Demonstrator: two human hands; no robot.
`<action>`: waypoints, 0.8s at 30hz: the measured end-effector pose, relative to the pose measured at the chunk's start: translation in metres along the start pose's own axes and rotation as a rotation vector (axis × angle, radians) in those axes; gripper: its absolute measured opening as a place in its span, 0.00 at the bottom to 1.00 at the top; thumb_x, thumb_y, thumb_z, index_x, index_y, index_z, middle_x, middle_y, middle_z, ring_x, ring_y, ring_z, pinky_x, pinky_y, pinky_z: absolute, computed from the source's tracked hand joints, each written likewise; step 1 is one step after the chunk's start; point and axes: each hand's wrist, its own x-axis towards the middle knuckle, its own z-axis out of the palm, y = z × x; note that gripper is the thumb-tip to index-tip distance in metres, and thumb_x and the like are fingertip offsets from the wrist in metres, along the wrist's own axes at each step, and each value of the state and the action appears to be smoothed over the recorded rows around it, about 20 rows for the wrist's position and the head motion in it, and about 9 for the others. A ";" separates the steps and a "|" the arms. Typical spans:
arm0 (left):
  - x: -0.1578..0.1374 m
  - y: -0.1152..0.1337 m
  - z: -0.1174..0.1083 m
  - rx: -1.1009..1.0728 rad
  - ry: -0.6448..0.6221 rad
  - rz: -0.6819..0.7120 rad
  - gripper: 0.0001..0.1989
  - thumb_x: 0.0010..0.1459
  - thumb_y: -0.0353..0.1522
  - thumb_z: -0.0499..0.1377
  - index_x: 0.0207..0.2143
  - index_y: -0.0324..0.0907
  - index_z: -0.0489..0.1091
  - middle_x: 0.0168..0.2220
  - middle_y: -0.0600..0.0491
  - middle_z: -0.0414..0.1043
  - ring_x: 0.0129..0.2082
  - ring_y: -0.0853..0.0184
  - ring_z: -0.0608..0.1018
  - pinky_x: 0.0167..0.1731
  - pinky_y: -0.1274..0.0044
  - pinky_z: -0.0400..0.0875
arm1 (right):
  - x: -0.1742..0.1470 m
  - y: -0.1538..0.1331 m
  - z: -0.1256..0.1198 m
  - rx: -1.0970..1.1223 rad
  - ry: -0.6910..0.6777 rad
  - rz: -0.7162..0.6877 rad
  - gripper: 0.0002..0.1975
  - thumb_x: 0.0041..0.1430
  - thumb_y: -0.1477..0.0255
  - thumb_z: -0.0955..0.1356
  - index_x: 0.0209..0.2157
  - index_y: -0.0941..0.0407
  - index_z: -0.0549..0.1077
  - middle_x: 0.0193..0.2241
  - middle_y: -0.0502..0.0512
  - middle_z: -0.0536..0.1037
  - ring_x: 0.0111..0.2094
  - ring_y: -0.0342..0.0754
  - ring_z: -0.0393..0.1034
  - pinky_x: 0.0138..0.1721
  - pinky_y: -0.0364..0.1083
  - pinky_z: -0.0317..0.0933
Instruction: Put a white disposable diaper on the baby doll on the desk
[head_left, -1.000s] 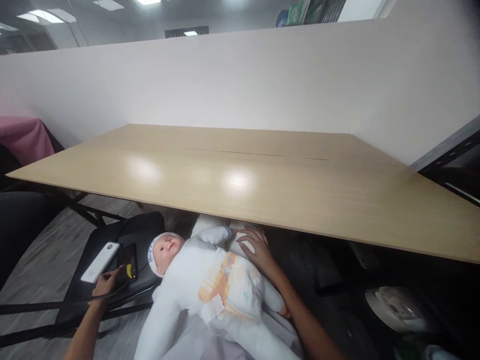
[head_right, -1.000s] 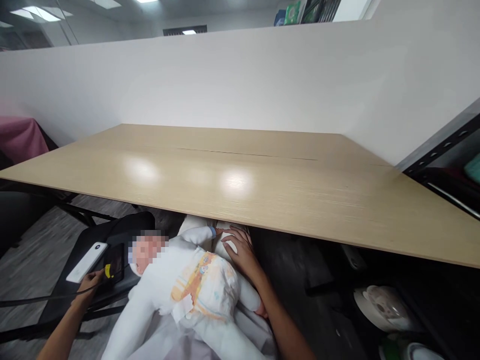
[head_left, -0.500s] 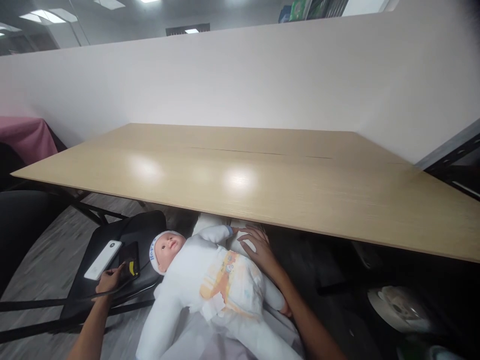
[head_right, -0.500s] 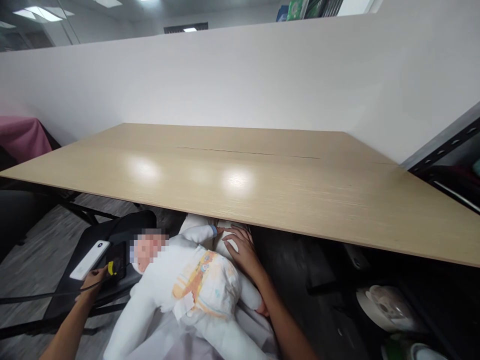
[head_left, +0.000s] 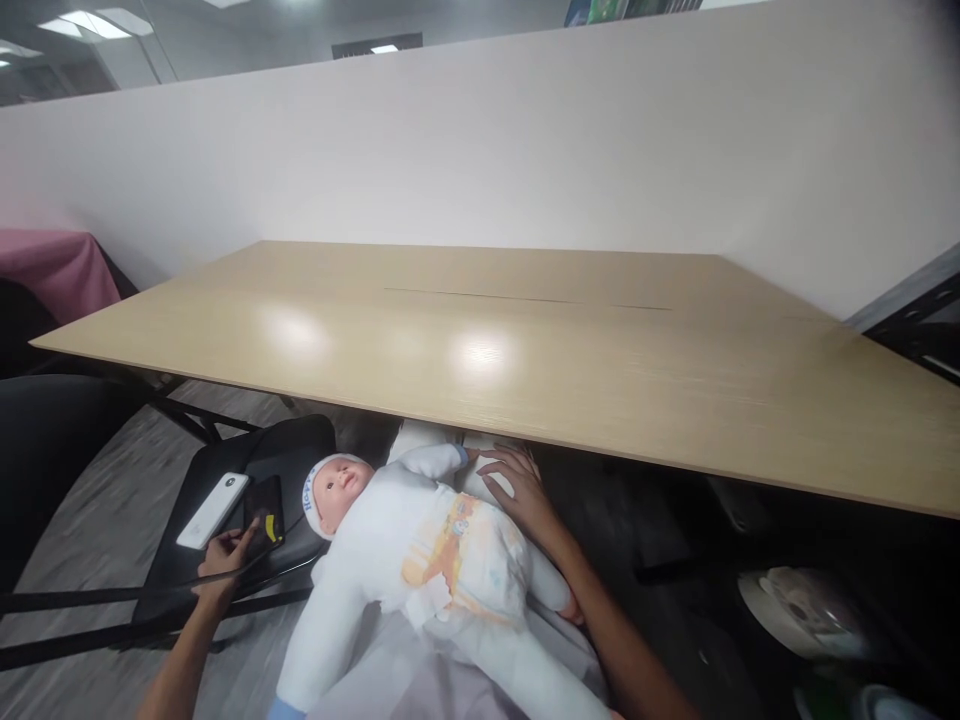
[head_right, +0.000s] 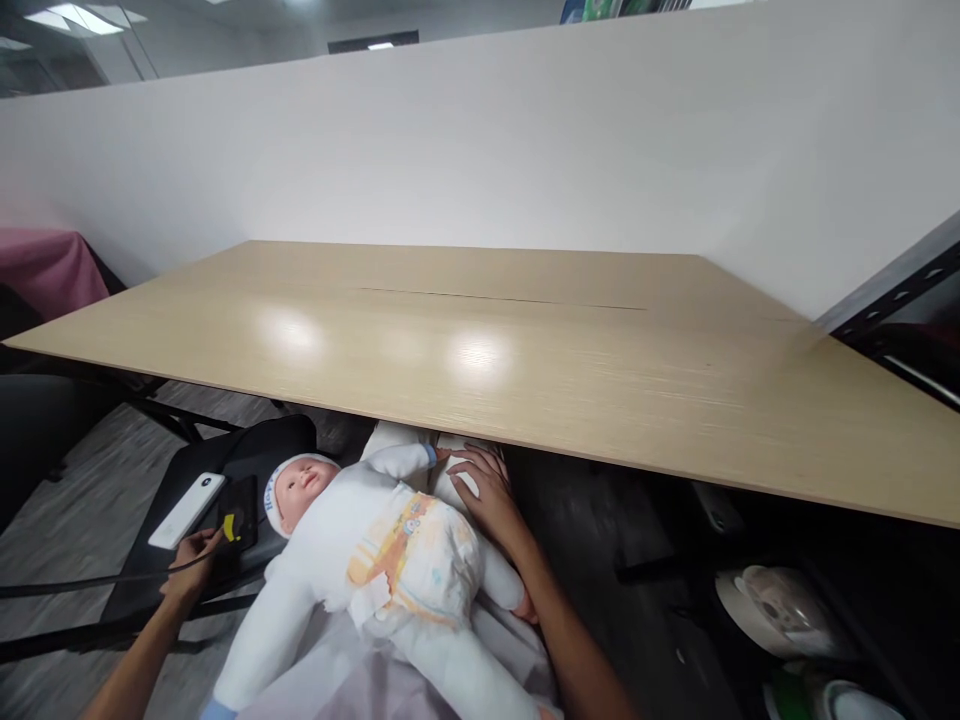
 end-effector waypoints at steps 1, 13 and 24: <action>-0.004 -0.001 0.002 -0.006 0.002 -0.009 0.37 0.54 0.59 0.62 0.53 0.39 0.77 0.45 0.38 0.84 0.51 0.38 0.84 0.56 0.53 0.73 | 0.000 0.000 0.000 0.002 0.000 0.000 0.12 0.78 0.63 0.65 0.47 0.47 0.82 0.60 0.55 0.81 0.67 0.65 0.68 0.66 0.68 0.59; -0.018 -0.005 0.000 -0.058 0.021 0.026 0.34 0.60 0.51 0.56 0.59 0.37 0.73 0.56 0.38 0.81 0.58 0.41 0.82 0.58 0.60 0.74 | 0.000 0.003 0.001 -0.008 0.005 -0.008 0.12 0.78 0.63 0.65 0.46 0.47 0.82 0.60 0.55 0.81 0.67 0.64 0.69 0.67 0.66 0.59; -0.017 -0.001 -0.003 -0.069 0.010 -0.042 0.18 0.77 0.40 0.58 0.59 0.39 0.74 0.53 0.46 0.81 0.54 0.56 0.82 0.59 0.60 0.75 | -0.002 0.008 0.004 0.021 0.004 -0.006 0.14 0.78 0.61 0.65 0.47 0.47 0.83 0.59 0.55 0.82 0.66 0.64 0.69 0.66 0.67 0.58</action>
